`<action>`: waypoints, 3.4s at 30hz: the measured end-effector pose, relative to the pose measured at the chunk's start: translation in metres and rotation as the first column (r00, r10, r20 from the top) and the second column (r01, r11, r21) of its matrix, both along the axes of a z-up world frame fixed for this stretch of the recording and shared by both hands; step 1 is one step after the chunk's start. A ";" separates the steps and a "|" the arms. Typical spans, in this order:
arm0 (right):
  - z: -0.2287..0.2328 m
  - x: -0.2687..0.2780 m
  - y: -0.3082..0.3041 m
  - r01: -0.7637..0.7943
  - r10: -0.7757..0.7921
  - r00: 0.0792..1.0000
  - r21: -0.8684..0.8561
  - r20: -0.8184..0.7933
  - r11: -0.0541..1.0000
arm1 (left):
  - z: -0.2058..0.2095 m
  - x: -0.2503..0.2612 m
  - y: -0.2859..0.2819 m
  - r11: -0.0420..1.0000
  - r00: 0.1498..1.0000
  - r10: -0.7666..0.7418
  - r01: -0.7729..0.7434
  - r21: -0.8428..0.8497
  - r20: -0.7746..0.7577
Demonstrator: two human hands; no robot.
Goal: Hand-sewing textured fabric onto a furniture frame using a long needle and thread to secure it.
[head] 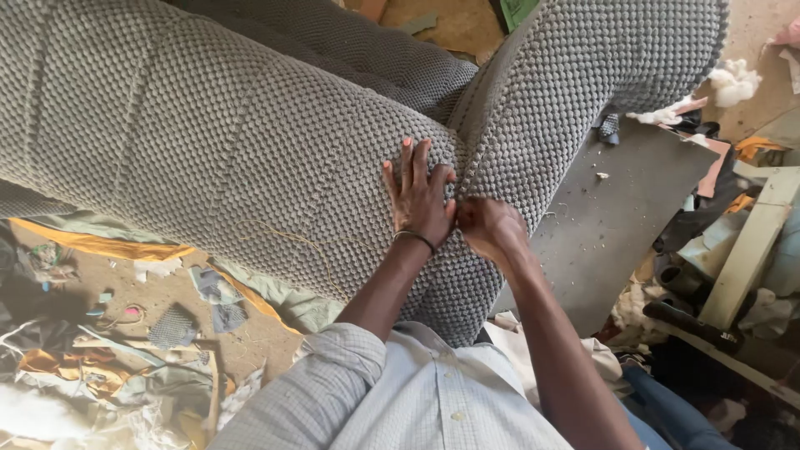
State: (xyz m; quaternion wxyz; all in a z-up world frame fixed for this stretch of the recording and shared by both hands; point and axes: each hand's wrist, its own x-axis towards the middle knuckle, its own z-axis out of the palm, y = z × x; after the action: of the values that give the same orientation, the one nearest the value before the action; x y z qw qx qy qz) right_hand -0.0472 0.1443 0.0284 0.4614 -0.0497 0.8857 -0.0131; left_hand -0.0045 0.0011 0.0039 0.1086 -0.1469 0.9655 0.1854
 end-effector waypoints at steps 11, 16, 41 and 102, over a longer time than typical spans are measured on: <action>0.039 0.000 0.012 0.031 -0.063 0.987 -0.212 -0.149 0.977 | -0.005 -0.020 0.008 0.999 0.992 0.023 -0.019 -0.029 0.121; 0.027 -0.017 0.002 -0.003 -0.014 0.994 -0.166 -0.105 0.986 | 0.017 -0.004 -0.011 0.998 0.998 -0.061 0.060 0.013 0.012; 0.040 0.033 -0.021 -0.198 0.069 0.833 -0.179 -0.549 0.964 | 0.008 0.002 -0.035 0.974 0.980 -0.194 0.187 0.126 0.045; 0.021 0.038 -0.017 -0.372 0.206 0.740 -0.135 -0.640 0.918 | -0.017 -0.039 -0.033 0.969 0.978 -0.206 0.208 0.129 -0.031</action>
State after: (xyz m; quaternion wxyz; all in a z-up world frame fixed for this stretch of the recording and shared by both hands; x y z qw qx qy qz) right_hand -0.0090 0.1269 0.0494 0.1345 -0.2476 0.9588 -0.0370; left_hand -0.0430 -0.0317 -0.0133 0.1287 -0.0362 0.9621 0.2377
